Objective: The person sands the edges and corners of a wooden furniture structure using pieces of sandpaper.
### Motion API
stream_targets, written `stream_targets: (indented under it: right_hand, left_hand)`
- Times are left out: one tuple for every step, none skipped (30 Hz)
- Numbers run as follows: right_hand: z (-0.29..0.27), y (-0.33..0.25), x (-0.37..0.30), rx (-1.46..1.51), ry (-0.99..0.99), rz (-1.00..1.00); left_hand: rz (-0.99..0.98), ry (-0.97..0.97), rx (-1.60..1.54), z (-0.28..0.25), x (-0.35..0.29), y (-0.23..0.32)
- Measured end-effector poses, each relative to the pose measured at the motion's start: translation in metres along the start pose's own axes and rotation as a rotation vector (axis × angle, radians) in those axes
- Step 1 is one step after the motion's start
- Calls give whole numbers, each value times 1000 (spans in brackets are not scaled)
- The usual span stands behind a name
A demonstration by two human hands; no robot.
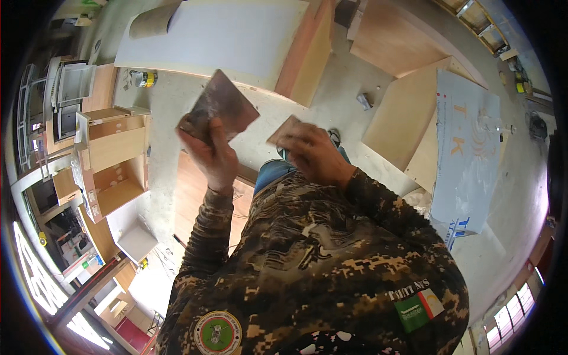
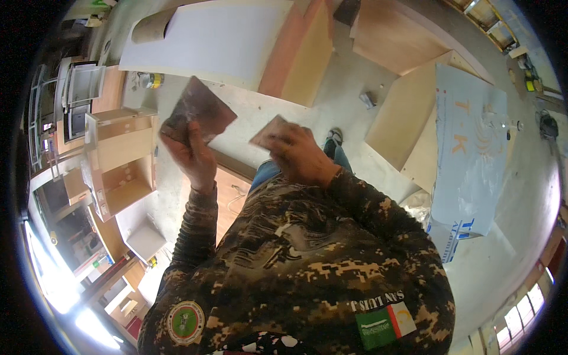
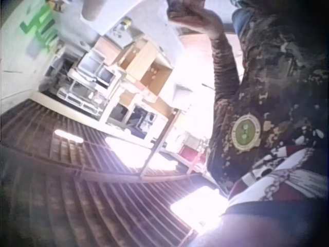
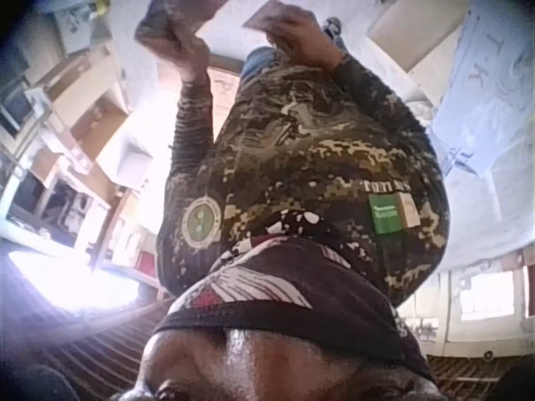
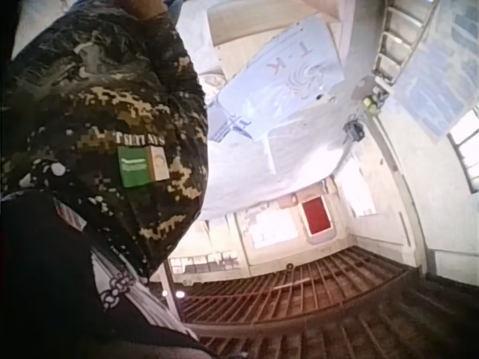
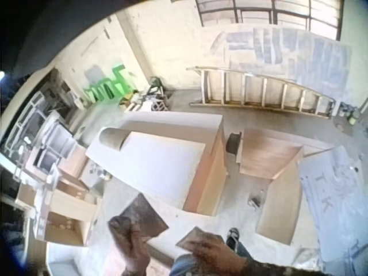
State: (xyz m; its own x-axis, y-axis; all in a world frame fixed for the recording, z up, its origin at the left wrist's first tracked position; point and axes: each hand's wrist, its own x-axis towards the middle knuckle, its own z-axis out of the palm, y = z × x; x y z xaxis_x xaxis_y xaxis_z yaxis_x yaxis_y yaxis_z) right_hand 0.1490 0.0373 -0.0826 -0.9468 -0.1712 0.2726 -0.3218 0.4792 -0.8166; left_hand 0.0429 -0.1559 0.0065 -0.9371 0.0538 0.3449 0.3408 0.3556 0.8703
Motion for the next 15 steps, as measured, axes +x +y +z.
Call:
stream_targets:
  right_hand:
    - [0, 5, 2, 97, 123, 51]
    - [7, 13, 4, 89, 126, 55]
    - [18, 25, 8, 144, 280, 109]
    - [28, 35, 16, 202, 433, 156]
    - [35, 39, 24, 190, 436, 159]
    - [44, 42, 33, 212, 522, 133]
    - [54, 45, 42, 238, 605, 103]
    - [62, 47, 49, 218, 651, 63]
    - [70, 48, 56, 198, 710, 71]
    - [78, 46, 62, 180, 767, 82]
    - [84, 47, 67, 171, 763, 86]
    - [88, 48, 72, 159, 793, 111]
    - [92, 48, 73, 149, 820, 134]
    - [96, 46, 72, 140, 815, 137]
    - [100, 44, 68, 68, 782, 156]
  left_hand:
    - [-13, 40, -46, -1, 4, -3]
    - [-24, 66, -93, -2, 7, -6]
    - [-24, 62, -102, -6, 7, -9]
    - [-114, 47, -146, -12, 6, -14]
    - [-206, 26, -196, -18, 5, -19]
    - [-207, 21, -207, -24, 3, -26]
    - [-228, 25, -207, -32, -1, -34]
    - [-249, 30, -210, -39, -3, -41]
    - [-238, 19, -230, -45, -4, -47]
    - [-243, 19, -237, -51, -5, -51]
    - [-270, 9, -247, -56, -7, -54]
    - [-297, -3, -258, -60, -8, -57]
    - [-304, -2, -265, -66, -9, -61]
    - [-320, -4, -255, -71, -10, -66]
    - [-336, -8, -245, -75, -11, -70]
